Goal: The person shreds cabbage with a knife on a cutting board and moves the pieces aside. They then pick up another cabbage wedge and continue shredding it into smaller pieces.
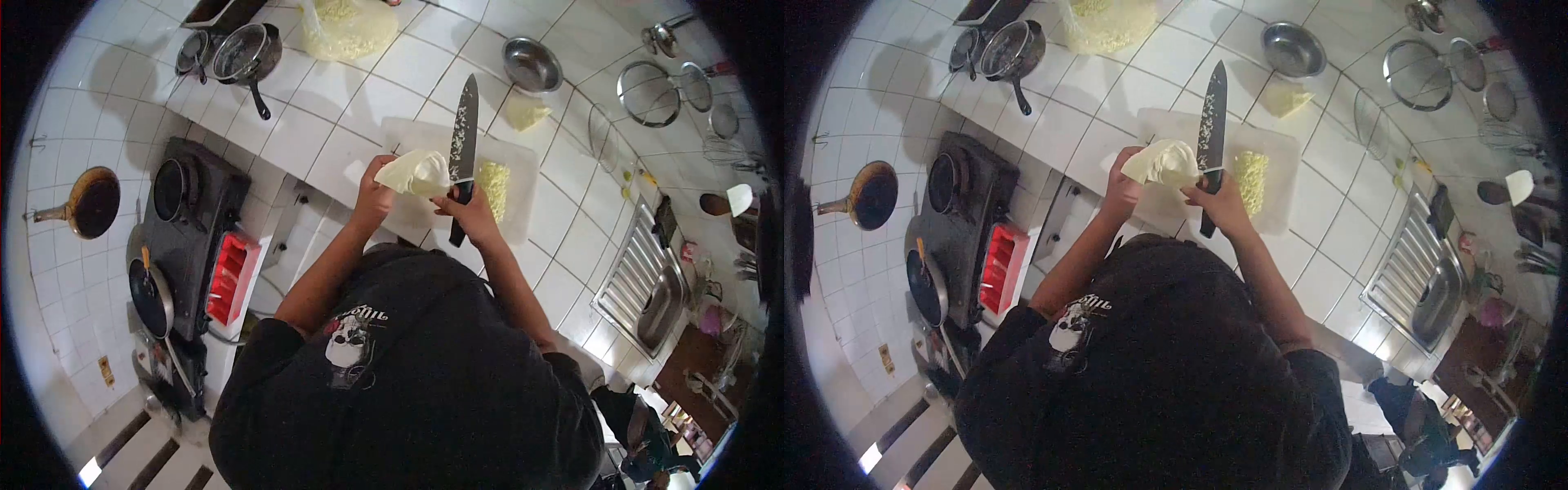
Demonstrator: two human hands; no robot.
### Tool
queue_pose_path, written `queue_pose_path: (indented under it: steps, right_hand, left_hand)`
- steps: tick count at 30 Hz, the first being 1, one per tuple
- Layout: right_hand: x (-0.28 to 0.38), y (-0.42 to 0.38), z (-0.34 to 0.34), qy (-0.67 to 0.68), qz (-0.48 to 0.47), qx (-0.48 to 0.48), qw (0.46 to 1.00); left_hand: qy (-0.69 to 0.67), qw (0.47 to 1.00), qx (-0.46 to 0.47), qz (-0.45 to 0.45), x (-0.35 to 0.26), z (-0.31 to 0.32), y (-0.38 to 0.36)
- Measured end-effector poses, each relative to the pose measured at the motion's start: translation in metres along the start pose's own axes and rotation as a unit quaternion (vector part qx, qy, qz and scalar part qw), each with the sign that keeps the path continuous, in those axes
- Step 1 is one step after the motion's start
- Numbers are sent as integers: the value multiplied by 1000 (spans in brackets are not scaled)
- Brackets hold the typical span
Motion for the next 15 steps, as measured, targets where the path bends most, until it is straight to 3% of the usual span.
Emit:
queue_pose_path:
  steps: [2, 3, 6, 8, 11, 15]
  right_hand:
    - [12, -5, 6, -19, -1, -55, 998]
    - [12, -7, 4, -54, -13, -71, 996]
    - [4, -5, -6, -178, -76, -99, 976]
    - [3, -4, -10, -174, -100, -99, 975]
    - [18, -5, 2, -38, -71, -123, 989]
    - [27, 4, 1, -159, -140, -153, 965]
  left_hand:
    - [-80, 993, -37, -82, -8, 2, 9]
    - [-83, 993, -37, -73, -10, 3, 14]
    - [-11, 993, -52, -108, -8, -4, 30]
    - [-19, 995, 7, -102, 0, -8, 34]
    - [26, 996, 47, -70, -8, -4, 36]
    - [13, 991, 100, -92, -10, -4, 39]
Point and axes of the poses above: each hand's wrist, its own y-axis towards the middle knuckle, its own z-axis out of the palm, x = y × z, the point moved 2 cm from there along y, towards the middle knuckle, and after that the axes turned 10 degrees about y, right-handed, at the moved point
